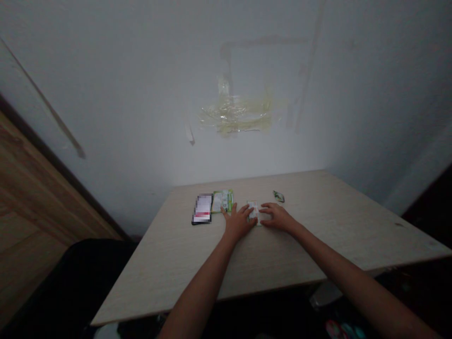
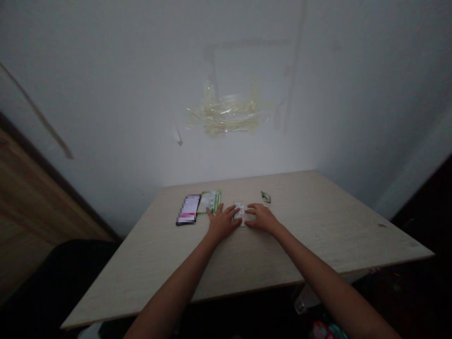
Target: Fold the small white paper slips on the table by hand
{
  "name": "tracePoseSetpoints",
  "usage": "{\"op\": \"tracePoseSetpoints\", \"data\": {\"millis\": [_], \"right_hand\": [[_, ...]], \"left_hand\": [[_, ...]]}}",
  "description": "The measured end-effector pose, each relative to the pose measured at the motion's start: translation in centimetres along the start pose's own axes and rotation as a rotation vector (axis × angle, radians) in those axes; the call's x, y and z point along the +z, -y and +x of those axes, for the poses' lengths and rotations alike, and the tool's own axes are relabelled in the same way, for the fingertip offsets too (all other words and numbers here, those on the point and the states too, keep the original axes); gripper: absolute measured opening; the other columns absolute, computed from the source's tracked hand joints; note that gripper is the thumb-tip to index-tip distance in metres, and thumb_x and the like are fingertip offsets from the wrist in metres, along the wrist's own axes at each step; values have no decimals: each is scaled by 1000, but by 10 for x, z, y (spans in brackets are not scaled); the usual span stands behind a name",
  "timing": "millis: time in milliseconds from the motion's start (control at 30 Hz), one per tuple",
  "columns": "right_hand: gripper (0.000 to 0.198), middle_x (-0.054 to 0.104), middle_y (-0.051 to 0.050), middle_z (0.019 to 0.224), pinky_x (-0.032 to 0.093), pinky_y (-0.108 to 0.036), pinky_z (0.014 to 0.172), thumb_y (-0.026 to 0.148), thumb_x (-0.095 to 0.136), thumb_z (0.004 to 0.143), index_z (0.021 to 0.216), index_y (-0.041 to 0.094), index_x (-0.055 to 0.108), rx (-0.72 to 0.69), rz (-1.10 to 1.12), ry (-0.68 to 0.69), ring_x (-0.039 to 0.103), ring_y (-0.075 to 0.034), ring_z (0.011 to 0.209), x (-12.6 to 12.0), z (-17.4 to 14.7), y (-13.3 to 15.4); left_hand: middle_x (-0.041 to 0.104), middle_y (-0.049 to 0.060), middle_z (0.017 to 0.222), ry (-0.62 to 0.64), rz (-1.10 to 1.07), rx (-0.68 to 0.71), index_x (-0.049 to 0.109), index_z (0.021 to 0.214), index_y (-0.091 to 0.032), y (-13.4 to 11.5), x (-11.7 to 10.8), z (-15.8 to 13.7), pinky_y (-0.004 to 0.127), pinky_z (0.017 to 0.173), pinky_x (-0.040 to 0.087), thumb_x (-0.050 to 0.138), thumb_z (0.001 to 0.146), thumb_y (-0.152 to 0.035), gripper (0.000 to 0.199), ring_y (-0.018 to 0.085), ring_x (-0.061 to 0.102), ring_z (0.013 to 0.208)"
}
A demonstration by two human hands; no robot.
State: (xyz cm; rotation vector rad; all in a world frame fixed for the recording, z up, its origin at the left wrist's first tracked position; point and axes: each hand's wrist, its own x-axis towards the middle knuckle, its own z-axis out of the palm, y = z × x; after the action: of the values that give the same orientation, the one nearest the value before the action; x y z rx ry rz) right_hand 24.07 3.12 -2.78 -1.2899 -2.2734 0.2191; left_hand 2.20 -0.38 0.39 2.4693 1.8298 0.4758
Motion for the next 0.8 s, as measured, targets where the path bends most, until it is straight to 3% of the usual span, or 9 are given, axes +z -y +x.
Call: {"op": "tracePoseSetpoints", "data": {"millis": [533,700,800], "right_hand": [[50,60,-10,132,39,-47,107,41,79,69,116,27,70,-19,69,-46,53,-28,125,0,-10,-1],[22,65,-7,124,41,-44,106,36,67,84,103,29,75,-54,128,-48,57,-24,119,-3,-9,0],[16,65,-7,124,42,-43,104,34,64,87,91,29,78,-58,121,-56,58,-24,117,-2,-8,-1]], "left_hand": [[48,-7,149,-14,6,9,49,136,-50,1,1,-1,77,110,0,43,88,-65,50,36,25,145],[49,-8,148,-32,-1,13,50,134,-51,1,2,-1,77,110,-1,43,88,-64,48,36,25,145],[49,-8,149,-26,0,10,50,134,-51,1,2,0,77,110,-1,44,88,-63,48,35,25,145]]}}
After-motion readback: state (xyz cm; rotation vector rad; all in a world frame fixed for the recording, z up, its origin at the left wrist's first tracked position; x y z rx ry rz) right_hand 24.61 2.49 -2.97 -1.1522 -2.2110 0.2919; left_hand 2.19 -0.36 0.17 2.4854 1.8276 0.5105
